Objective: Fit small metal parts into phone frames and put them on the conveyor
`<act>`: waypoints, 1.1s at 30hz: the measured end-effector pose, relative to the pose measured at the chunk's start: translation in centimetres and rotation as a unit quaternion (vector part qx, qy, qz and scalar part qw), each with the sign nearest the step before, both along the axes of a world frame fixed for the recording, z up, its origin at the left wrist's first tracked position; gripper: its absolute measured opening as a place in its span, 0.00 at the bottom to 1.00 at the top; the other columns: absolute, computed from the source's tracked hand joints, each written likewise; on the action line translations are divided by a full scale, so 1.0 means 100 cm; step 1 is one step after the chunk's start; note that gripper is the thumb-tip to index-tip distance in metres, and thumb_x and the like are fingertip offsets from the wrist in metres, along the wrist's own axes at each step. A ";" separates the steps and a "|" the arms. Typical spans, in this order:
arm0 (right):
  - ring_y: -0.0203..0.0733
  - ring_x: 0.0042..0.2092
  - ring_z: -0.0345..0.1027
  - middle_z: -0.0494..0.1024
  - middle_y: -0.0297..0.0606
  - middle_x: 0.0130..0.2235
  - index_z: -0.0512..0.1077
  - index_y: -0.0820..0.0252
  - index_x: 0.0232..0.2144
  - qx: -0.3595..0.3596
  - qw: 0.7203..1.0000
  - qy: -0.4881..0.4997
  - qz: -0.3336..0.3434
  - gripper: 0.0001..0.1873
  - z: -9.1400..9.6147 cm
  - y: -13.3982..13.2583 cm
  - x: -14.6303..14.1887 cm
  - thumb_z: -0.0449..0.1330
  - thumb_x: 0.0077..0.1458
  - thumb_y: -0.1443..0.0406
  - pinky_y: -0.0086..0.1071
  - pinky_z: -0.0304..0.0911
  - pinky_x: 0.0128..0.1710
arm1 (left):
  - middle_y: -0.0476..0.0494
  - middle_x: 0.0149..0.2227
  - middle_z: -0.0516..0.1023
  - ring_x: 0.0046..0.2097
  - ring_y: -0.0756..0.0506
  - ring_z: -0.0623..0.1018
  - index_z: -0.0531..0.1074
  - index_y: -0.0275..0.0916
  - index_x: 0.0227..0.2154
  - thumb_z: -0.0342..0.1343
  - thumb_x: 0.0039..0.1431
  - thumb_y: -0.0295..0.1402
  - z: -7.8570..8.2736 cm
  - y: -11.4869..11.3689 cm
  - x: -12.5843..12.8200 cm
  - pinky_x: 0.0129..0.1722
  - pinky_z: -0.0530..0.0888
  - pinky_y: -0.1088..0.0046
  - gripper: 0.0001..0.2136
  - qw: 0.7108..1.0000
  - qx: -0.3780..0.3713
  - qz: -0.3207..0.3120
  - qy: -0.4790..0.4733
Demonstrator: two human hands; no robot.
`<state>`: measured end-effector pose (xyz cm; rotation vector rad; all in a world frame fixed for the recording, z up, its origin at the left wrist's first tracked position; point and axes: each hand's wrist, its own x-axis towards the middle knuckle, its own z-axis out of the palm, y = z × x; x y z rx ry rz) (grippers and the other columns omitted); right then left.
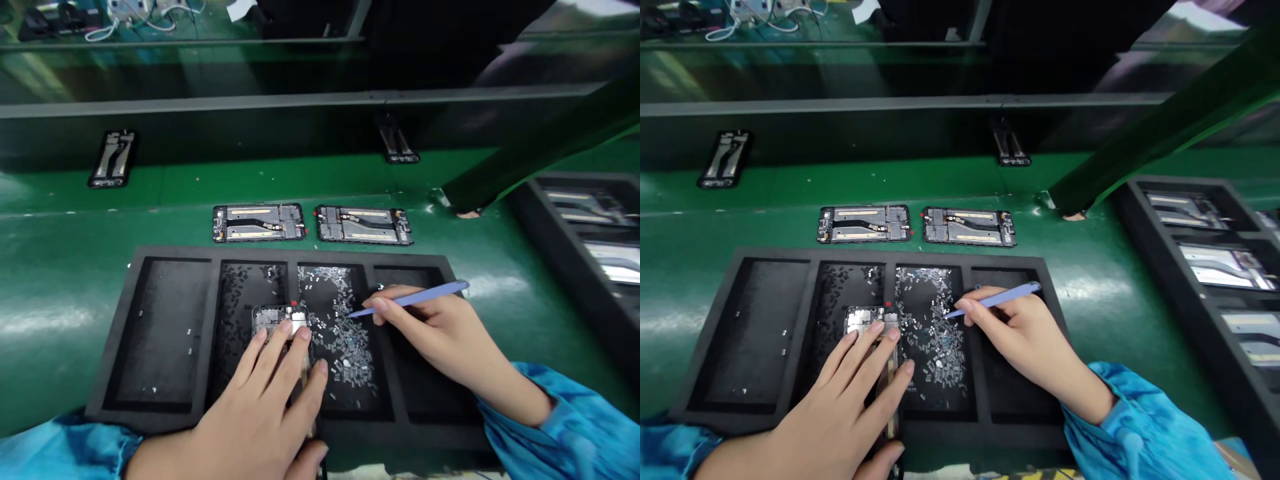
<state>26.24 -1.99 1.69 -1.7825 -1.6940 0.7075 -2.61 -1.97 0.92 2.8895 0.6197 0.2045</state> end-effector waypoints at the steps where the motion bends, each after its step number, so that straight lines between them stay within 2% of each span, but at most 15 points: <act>1: 0.40 0.26 0.76 0.81 0.35 0.26 0.74 0.55 0.20 0.020 1.000 0.005 -0.010 0.23 0.004 -0.002 -0.001 0.59 0.65 0.52 0.31 0.71 0.26 | 0.24 0.69 0.59 0.71 0.26 0.58 0.61 0.35 0.66 0.54 0.65 0.53 0.000 0.000 0.000 0.67 0.52 0.49 0.34 1.000 0.005 0.007 -0.006; 3: 0.37 0.22 0.71 0.77 0.34 0.23 0.74 0.54 0.23 0.075 0.996 0.021 -0.042 0.21 0.016 -0.004 -0.004 0.56 0.68 0.55 0.31 0.67 0.21 | 0.22 0.68 0.60 0.70 0.24 0.58 0.61 0.31 0.66 0.53 0.65 0.53 0.002 -0.001 -0.001 0.67 0.52 0.48 0.35 0.999 0.022 0.025 -0.017; 5: 0.37 0.25 0.73 0.78 0.34 0.25 0.74 0.52 0.30 0.126 0.991 0.029 -0.043 0.16 0.031 -0.001 -0.013 0.53 0.70 0.60 0.30 0.68 0.24 | 0.19 0.67 0.61 0.69 0.22 0.59 0.61 0.28 0.65 0.50 0.66 0.53 0.004 -0.002 -0.002 0.67 0.53 0.46 0.35 0.999 0.030 0.031 -0.020; 7: 0.39 0.35 0.79 0.81 0.36 0.32 0.74 0.49 0.38 0.159 0.986 0.012 0.050 0.11 0.042 0.011 -0.028 0.52 0.71 0.63 0.30 0.73 0.34 | 0.17 0.67 0.61 0.69 0.21 0.60 0.61 0.27 0.64 0.48 0.67 0.54 0.005 -0.003 -0.003 0.67 0.54 0.45 0.36 0.999 0.019 0.026 -0.013; 8: 0.40 0.39 0.79 0.83 0.37 0.37 0.74 0.49 0.42 0.163 0.978 0.002 0.129 0.10 0.046 0.021 -0.038 0.52 0.71 0.63 0.30 0.74 0.37 | 0.17 0.67 0.61 0.69 0.21 0.61 0.60 0.27 0.64 0.47 0.67 0.53 0.005 -0.003 -0.004 0.67 0.54 0.45 0.35 1.000 0.011 0.025 -0.010; 9: 0.40 0.39 0.80 0.84 0.38 0.39 0.73 0.50 0.43 0.185 0.965 -0.008 0.188 0.10 0.046 0.032 -0.050 0.51 0.71 0.63 0.31 0.74 0.36 | 0.18 0.67 0.61 0.69 0.22 0.60 0.60 0.27 0.65 0.47 0.67 0.53 0.004 -0.003 -0.004 0.67 0.54 0.45 0.35 1.000 0.004 0.027 -0.009; 11: 0.42 0.37 0.80 0.84 0.39 0.38 0.73 0.55 0.38 0.173 0.945 -0.045 0.273 0.14 0.041 0.055 -0.073 0.49 0.72 0.62 0.33 0.74 0.35 | 0.20 0.67 0.61 0.69 0.22 0.60 0.59 0.28 0.65 0.46 0.68 0.52 0.002 -0.003 -0.004 0.68 0.52 0.46 0.34 0.999 -0.005 0.034 -0.009; 14: 0.40 0.32 0.79 0.83 0.39 0.33 0.73 0.59 0.34 0.148 0.936 -0.081 0.309 0.22 0.021 0.080 -0.097 0.44 0.74 0.60 0.33 0.73 0.32 | 0.23 0.67 0.62 0.69 0.25 0.61 0.59 0.30 0.65 0.46 0.68 0.50 -0.001 -0.002 -0.003 0.69 0.50 0.48 0.32 0.999 -0.013 0.041 -0.019; 17: 0.39 0.32 0.78 0.82 0.39 0.32 0.74 0.59 0.35 0.165 0.927 -0.102 0.320 0.25 0.004 0.085 -0.100 0.41 0.75 0.59 0.31 0.72 0.32 | 0.24 0.66 0.64 0.68 0.25 0.62 0.60 0.30 0.63 0.47 0.68 0.49 -0.001 0.000 -0.004 0.70 0.47 0.49 0.30 0.999 -0.014 0.036 -0.026; 19: 0.38 0.31 0.78 0.82 0.38 0.31 0.74 0.60 0.35 0.185 0.924 -0.102 0.318 0.26 0.000 0.083 -0.097 0.41 0.75 0.59 0.30 0.71 0.31 | 0.24 0.65 0.64 0.68 0.25 0.63 0.60 0.30 0.63 0.47 0.69 0.49 -0.001 0.000 -0.004 0.70 0.45 0.48 0.30 0.999 -0.015 0.032 -0.027; 22: 0.37 0.29 0.76 0.80 0.37 0.30 0.73 0.60 0.34 0.185 0.925 -0.088 0.321 0.25 0.000 0.082 -0.094 0.41 0.75 0.59 0.29 0.69 0.28 | 0.24 0.65 0.65 0.67 0.25 0.64 0.61 0.29 0.63 0.46 0.69 0.48 -0.004 0.000 -0.003 0.70 0.46 0.48 0.29 0.998 -0.011 0.038 -0.047; 27: 0.38 0.30 0.77 0.81 0.37 0.30 0.74 0.59 0.34 0.162 0.926 -0.058 0.336 0.23 0.004 0.085 -0.094 0.43 0.74 0.60 0.31 0.71 0.30 | 0.24 0.63 0.67 0.66 0.25 0.66 0.63 0.30 0.62 0.47 0.69 0.47 -0.011 -0.002 0.000 0.69 0.49 0.48 0.28 0.996 0.012 0.044 -0.073; 33: 0.37 0.30 0.78 0.82 0.36 0.30 0.74 0.59 0.34 0.152 0.927 -0.069 0.337 0.22 0.005 0.083 -0.092 0.44 0.74 0.60 0.29 0.71 0.29 | 0.24 0.62 0.68 0.66 0.26 0.66 0.64 0.29 0.61 0.47 0.69 0.46 -0.010 -0.001 0.000 0.68 0.50 0.47 0.27 0.996 0.022 0.046 -0.077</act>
